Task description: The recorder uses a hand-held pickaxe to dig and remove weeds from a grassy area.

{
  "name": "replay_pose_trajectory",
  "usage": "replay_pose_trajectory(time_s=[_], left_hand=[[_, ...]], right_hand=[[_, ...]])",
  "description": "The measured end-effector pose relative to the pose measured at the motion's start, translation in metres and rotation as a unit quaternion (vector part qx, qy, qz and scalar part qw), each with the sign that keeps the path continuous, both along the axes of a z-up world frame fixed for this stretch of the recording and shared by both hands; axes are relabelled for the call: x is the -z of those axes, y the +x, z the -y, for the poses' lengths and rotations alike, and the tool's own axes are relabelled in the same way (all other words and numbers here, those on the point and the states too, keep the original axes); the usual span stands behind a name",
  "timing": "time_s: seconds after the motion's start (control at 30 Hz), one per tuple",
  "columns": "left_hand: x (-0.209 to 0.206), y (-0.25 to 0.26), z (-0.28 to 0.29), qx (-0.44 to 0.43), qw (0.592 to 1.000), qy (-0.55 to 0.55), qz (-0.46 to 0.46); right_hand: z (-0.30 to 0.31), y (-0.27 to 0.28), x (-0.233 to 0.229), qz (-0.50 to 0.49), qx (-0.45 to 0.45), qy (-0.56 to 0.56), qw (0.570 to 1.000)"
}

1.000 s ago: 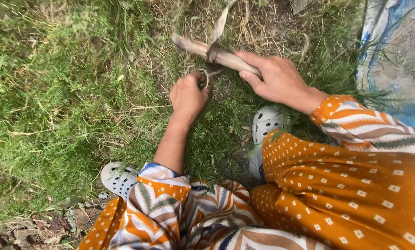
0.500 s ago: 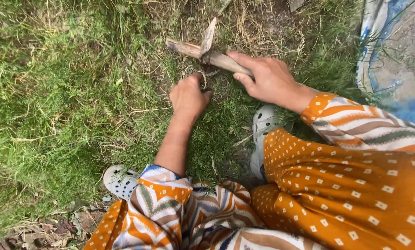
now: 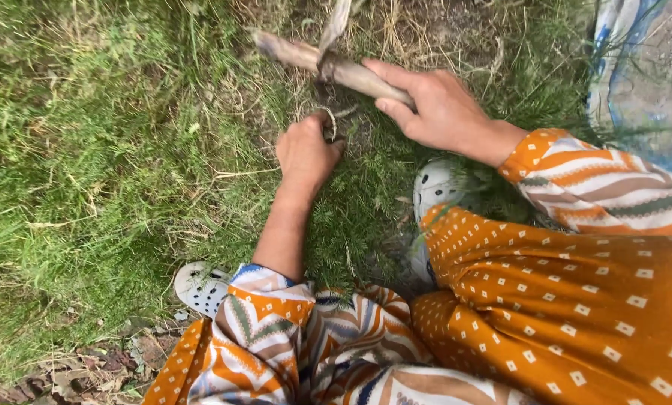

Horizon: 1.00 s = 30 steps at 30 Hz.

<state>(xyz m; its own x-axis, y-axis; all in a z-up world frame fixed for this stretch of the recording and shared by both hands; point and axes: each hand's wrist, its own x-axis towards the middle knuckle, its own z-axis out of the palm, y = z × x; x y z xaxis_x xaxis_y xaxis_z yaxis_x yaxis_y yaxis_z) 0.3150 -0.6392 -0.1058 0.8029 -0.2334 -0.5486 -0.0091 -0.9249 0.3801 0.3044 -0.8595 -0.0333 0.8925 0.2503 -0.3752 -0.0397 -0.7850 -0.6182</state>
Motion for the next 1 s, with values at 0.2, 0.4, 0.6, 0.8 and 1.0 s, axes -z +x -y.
replay_pose_trajectory(time_s=[0.2, 0.4, 0.6, 0.8, 1.0], left_hand=[[-0.005, 0.003, 0.001, 0.002, 1.000, 0.004, 0.010], [-0.003, 0.001, 0.000, 0.004, 1.000, 0.008, 0.020], [-0.010, 0.006, 0.000, -0.024, 0.999, 0.011, -0.034], [-0.002, 0.004, 0.000, -0.008, 1.000, -0.008, 0.021], [0.028, -0.008, -0.008, -0.031, 0.998, -0.012, 0.049]], right_hand=[[-0.005, -0.002, 0.007, 0.041, -0.032, 0.000, 0.999], [-0.002, -0.007, 0.000, 0.103, -0.029, 0.056, 0.993], [-0.005, 0.002, -0.004, -0.037, -0.020, -0.059, 0.997], [-0.003, -0.009, 0.008, 0.096, -0.022, 0.076, 0.992], [0.003, -0.008, 0.005, -0.017, -0.028, -0.042, 0.999]])
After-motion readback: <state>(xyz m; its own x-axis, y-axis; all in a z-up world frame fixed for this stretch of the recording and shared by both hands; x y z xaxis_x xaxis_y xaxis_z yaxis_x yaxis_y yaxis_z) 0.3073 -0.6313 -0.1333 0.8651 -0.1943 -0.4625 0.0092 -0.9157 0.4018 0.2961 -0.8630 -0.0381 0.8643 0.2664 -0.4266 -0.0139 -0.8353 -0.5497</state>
